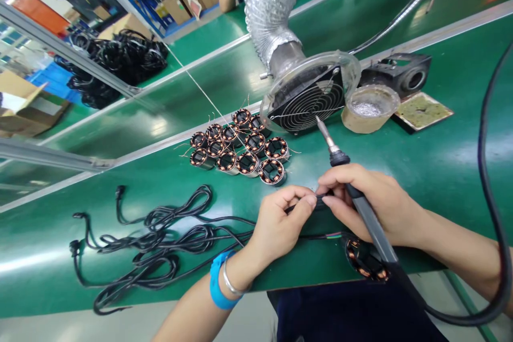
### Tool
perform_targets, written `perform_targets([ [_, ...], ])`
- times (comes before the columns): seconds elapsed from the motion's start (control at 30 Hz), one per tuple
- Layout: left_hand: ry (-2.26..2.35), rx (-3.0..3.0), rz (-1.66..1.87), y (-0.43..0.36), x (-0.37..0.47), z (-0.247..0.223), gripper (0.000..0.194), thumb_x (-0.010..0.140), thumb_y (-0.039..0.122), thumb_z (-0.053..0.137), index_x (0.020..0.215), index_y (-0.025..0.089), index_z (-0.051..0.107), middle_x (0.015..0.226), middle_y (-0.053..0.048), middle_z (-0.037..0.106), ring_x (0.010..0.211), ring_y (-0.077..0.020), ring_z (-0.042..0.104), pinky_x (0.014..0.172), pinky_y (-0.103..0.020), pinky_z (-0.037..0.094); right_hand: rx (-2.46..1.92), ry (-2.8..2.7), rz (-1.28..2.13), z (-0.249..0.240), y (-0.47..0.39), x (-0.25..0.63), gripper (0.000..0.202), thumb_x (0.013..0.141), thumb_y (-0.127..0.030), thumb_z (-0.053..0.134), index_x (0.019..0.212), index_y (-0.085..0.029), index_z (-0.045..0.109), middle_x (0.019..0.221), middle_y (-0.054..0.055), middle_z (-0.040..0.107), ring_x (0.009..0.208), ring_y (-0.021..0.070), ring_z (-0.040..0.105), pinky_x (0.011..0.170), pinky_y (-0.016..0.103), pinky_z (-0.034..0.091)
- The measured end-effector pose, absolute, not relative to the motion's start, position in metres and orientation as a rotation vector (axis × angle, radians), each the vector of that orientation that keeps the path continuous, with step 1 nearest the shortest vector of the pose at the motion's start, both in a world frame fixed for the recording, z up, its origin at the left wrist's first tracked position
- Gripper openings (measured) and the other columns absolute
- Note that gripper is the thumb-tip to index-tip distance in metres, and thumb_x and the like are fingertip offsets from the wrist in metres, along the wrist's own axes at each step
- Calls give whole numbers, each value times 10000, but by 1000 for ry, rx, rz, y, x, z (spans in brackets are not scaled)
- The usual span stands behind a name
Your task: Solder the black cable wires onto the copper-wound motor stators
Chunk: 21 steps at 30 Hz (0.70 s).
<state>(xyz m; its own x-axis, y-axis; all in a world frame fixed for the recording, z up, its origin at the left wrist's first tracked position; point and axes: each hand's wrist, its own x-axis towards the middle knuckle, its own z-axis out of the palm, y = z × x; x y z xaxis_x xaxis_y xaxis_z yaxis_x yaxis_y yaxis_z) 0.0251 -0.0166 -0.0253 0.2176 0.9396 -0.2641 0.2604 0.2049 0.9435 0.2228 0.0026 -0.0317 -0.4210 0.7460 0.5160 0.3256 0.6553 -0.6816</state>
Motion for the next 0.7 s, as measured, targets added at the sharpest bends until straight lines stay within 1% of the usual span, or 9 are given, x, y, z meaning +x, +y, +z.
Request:
perform_targets([
  [0.17,1269,1440,625,-15,21,-23,316,944,427,586,819,155,687,619,38,455,566,-97,349,544,-232,279,-829,-2046,625,-32,4,224,196,943,-130,541,1114,-222,514,864,-3,661,640,107,611,595,217,509],
  [0.23,1279,1502,606,-16,20,-21,311,957,416,571,832,160,695,614,40,449,562,-98,349,544,-234,280,-807,-2054,671,-31,4,227,229,933,-141,561,1142,-219,511,876,3,656,663,113,619,603,219,518],
  [0.33,1282,1580,610,-17,21,-19,296,972,391,554,858,163,705,639,33,492,578,-101,382,566,-233,311,-766,-2077,718,-31,3,230,290,915,-149,598,1183,-213,508,907,12,652,711,121,635,627,221,530],
  [0.47,1280,1650,591,-17,22,-19,300,987,381,534,877,168,714,627,35,505,558,-100,398,558,-234,318,-756,-2109,645,-37,3,231,217,943,-138,574,1139,-223,538,891,3,662,686,119,629,633,231,521],
  [0.53,1286,1713,608,-17,23,-18,288,987,364,537,880,170,720,641,22,553,570,-108,447,578,-237,349,-790,-2122,589,-39,3,231,175,952,-145,567,1104,-230,547,881,1,667,672,129,627,627,248,518],
  [0.6,1294,1780,650,-20,24,-14,281,992,335,526,890,169,728,704,-13,639,631,-133,535,633,-249,402,-821,-2127,524,-40,1,230,151,951,-147,566,1072,-234,545,875,2,667,668,143,630,621,266,519],
  [0.7,1268,1839,665,-31,30,-5,318,1019,289,451,1009,152,738,863,-86,739,777,-193,651,750,-292,472,-857,-2102,432,-41,-4,231,153,950,-155,548,1079,-237,534,880,19,661,680,175,643,631,302,540],
])
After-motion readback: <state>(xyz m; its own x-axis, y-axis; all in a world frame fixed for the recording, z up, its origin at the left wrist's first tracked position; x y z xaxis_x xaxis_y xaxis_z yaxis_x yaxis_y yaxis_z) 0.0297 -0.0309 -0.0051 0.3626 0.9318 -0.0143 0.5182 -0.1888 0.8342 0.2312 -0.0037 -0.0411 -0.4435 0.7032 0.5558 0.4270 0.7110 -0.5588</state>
